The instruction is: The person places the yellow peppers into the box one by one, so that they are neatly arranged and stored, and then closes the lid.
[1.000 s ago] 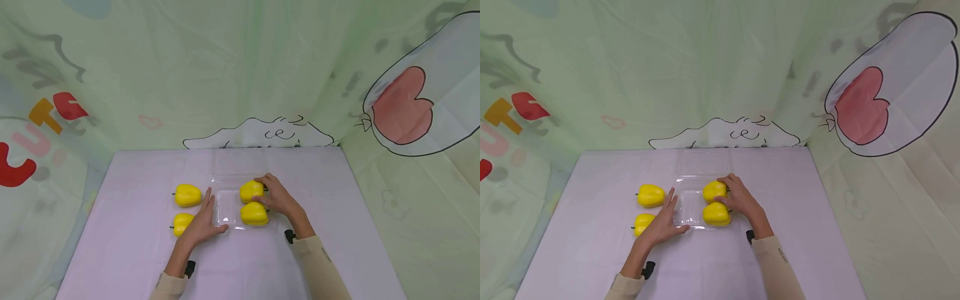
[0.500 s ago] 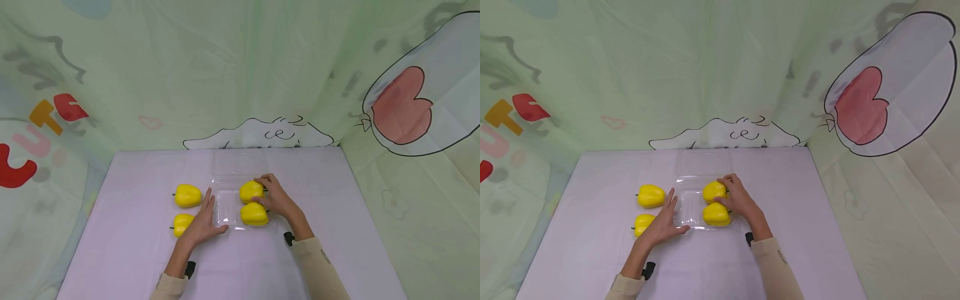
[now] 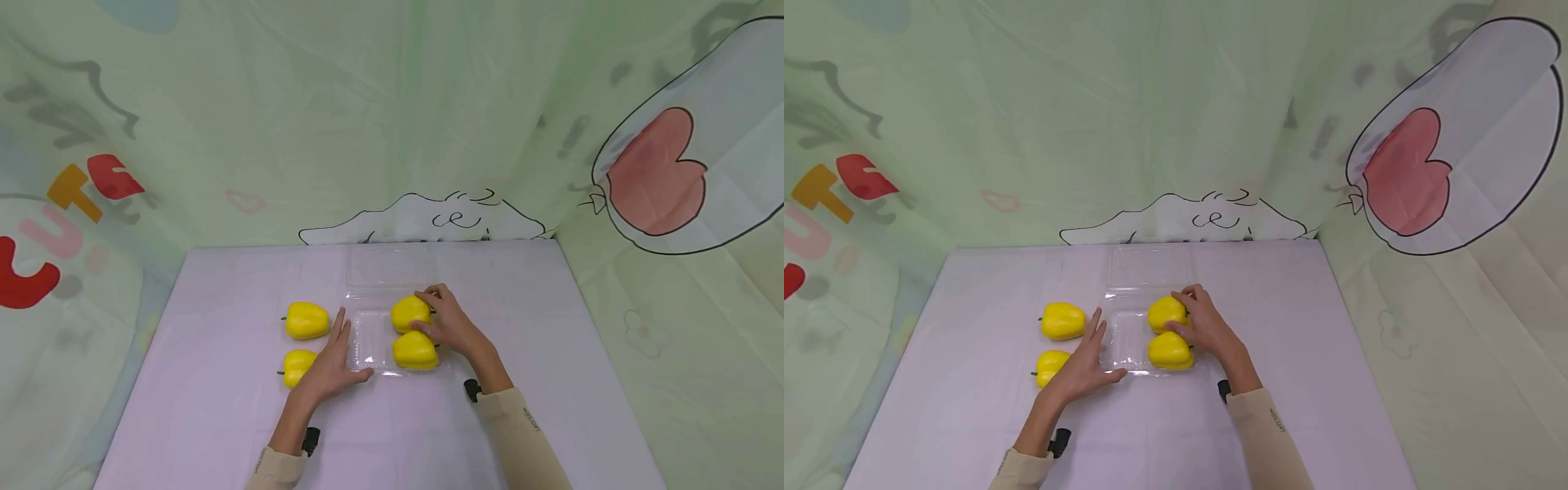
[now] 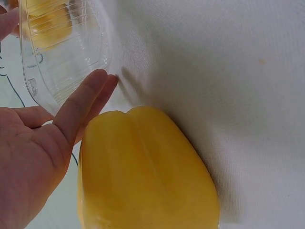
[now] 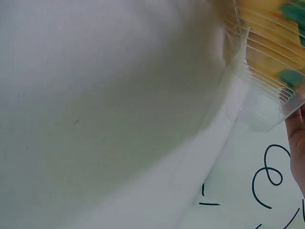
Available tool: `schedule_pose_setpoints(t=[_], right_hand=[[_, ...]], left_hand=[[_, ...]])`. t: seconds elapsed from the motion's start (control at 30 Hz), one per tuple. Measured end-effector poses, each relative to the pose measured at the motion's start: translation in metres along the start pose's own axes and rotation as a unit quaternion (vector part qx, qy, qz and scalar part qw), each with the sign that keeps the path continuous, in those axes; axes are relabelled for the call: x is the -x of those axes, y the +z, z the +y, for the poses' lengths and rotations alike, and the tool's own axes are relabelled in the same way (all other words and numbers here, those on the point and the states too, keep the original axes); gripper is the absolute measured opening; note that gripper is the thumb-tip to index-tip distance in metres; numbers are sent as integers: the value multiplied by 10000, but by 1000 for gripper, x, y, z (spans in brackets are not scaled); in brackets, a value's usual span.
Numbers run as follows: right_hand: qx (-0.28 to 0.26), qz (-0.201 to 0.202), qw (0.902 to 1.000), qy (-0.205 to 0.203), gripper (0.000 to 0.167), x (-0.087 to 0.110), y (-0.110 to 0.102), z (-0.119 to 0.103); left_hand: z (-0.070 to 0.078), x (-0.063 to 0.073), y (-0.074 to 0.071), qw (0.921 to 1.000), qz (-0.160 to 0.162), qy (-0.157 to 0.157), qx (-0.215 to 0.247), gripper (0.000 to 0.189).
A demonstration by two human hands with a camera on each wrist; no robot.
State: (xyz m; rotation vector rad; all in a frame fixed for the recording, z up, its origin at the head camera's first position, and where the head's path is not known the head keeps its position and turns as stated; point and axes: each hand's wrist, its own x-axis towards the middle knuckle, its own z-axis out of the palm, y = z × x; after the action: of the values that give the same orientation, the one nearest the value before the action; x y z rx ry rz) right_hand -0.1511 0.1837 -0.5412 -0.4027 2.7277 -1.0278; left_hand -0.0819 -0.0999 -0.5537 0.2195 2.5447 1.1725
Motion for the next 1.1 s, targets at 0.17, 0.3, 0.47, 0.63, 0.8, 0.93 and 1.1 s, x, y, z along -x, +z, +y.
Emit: schedule_pose_setpoints(t=[0.17, 0.3, 0.47, 0.63, 0.8, 0.93, 1.1], right_hand=[[233, 86, 9997, -22, 69, 1, 3, 1], [196, 148, 9997, -35, 70, 2, 6, 2], [146, 272, 9995, -115, 72, 3, 10, 4], [16, 365, 9993, -72, 76, 5, 13, 6], [-38, 448, 9990, -43, 66, 8, 15, 6], [-16, 598, 9982, -88, 61, 10, 16, 3], [182, 918, 9951, -312, 57, 14, 17, 1]], left_hand=[[-1, 0, 1, 10000, -23, -5, 83, 114], [-2, 0, 1, 10000, -21, 0, 49, 114], [-2, 0, 1, 10000, -11, 17, 14, 115], [-2, -1, 1, 10000, -13, -16, 21, 115], [-2, -1, 1, 10000, -22, -52, 68, 114], [-1, 0, 0, 10000, -28, -57, 64, 114], [0, 0, -1, 10000, -24, -75, 58, 114]])
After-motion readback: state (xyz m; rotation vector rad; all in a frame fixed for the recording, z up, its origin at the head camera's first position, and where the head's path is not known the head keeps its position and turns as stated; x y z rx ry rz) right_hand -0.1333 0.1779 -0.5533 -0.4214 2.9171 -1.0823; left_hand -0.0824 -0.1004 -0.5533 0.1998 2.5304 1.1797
